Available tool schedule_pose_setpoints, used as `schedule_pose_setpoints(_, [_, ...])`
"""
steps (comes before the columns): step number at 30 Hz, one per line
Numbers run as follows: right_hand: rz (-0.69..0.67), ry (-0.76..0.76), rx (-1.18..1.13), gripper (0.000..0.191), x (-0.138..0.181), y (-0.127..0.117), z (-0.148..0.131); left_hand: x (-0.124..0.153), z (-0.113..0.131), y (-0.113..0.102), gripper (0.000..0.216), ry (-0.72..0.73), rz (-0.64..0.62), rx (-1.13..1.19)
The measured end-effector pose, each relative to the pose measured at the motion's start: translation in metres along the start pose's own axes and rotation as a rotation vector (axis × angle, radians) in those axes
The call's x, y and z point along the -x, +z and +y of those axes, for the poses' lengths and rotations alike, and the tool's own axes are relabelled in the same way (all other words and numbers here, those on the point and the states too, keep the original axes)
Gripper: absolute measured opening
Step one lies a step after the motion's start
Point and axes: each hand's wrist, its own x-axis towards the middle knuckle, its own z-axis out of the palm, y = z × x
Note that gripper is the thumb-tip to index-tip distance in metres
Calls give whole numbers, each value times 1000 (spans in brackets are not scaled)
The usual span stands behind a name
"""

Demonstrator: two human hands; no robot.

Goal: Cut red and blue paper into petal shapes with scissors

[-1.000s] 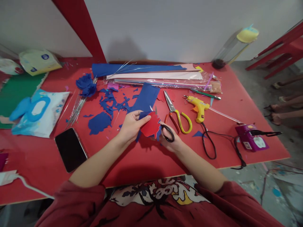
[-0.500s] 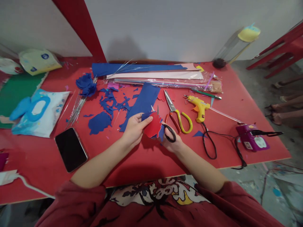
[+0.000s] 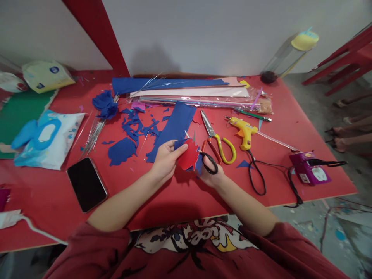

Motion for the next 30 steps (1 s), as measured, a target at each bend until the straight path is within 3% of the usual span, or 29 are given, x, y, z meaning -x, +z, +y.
schedule_pose_setpoints(11, [-33, -4, -30, 43, -1, 1, -2, -5, 2, -5, 29, 119, 11, -28])
schedule_pose_setpoints(18, [5, -35, 0, 47, -4, 1, -1, -5, 2, -5, 29, 107, 16, -43])
schedule_pose_setpoints(30, [-44, -74, 37, 41, -4, 0, 1, -4, 3, -3, 30, 100, 33, -43])
